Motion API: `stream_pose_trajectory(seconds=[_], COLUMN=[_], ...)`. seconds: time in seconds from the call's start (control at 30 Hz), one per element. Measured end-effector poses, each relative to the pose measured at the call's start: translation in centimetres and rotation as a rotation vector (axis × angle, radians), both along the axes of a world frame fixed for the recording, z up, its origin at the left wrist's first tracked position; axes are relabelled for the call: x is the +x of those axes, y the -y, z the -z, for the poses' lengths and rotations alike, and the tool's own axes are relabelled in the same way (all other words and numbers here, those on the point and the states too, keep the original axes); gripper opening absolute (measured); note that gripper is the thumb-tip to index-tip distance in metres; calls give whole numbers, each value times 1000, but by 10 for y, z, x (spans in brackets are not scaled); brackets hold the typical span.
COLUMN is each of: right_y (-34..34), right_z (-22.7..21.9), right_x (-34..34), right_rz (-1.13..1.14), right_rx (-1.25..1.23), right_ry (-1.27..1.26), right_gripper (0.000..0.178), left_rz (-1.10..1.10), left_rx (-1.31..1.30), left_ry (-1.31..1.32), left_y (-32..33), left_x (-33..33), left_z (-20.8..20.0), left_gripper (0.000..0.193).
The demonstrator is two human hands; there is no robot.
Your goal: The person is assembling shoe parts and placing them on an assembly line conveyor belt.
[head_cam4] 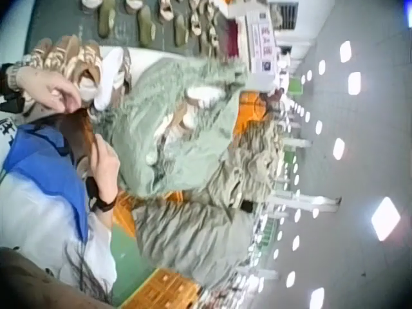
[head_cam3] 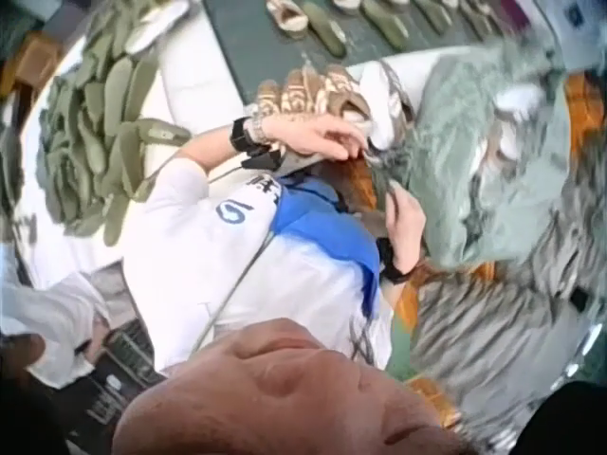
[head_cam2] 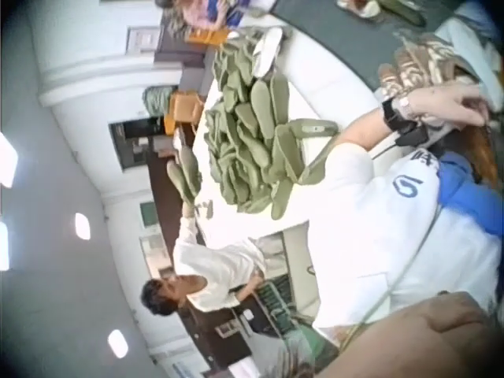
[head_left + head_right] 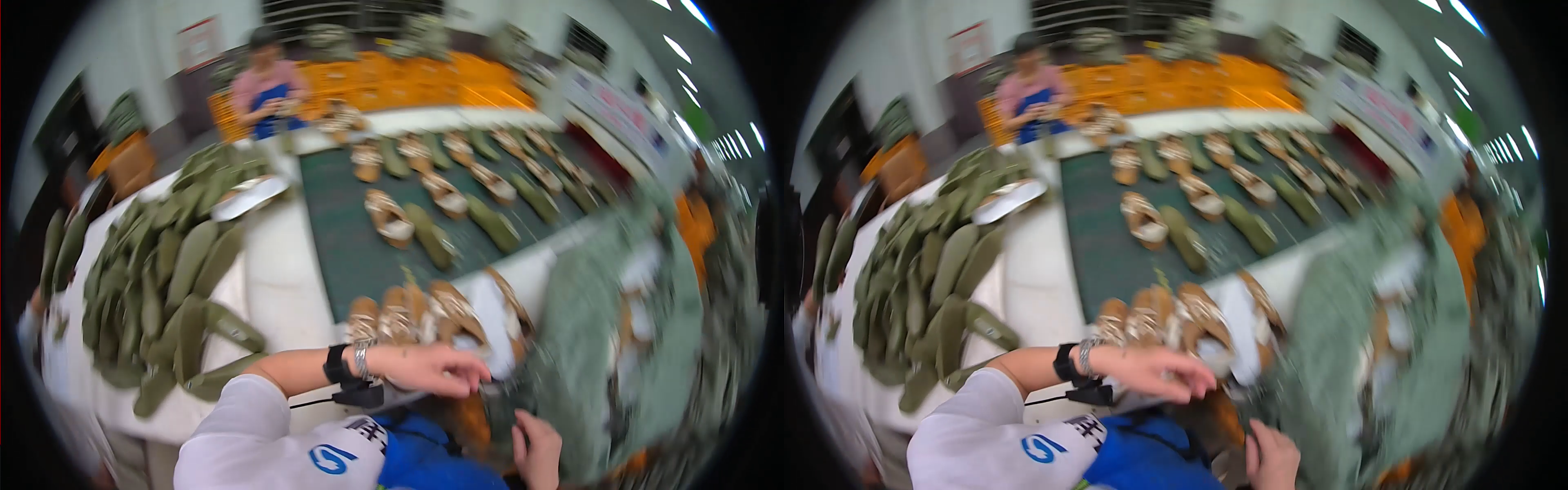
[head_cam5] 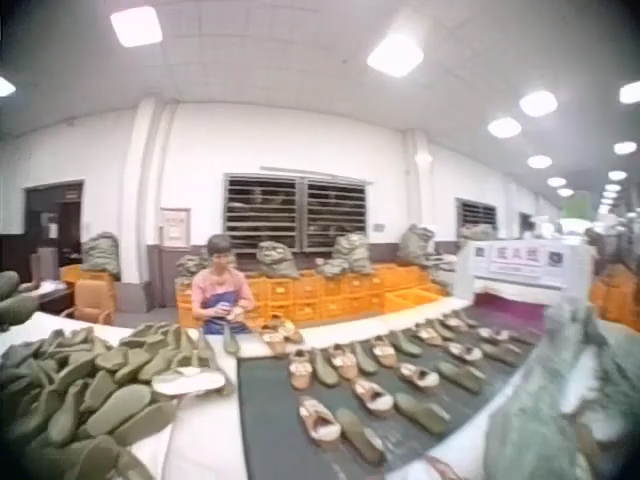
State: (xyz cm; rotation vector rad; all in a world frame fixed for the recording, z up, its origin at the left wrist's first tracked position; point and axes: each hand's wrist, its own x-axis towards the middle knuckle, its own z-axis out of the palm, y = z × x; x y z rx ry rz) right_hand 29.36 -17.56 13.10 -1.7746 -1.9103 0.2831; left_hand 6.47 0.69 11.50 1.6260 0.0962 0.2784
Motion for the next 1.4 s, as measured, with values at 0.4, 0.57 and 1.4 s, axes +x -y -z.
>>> stream_pose_trajectory(seconds=[0.4,0.57,1.4], right_y=[375,489,500], right_z=[229,379,447], right_x=[66,-27,-100], right_rz=[1478,2057,2034], right_rx=[-97,-437,-816], right_ry=[-508,-218,154], right_gripper=[23,32,32], left_rz=[1049,1280,884], left_rx=[485,835,1169], left_ry=[-354,-588,-779], left_y=[222,294,312], left_x=[290,340,450], left_z=[167,313,878], left_gripper=[32,36,45])
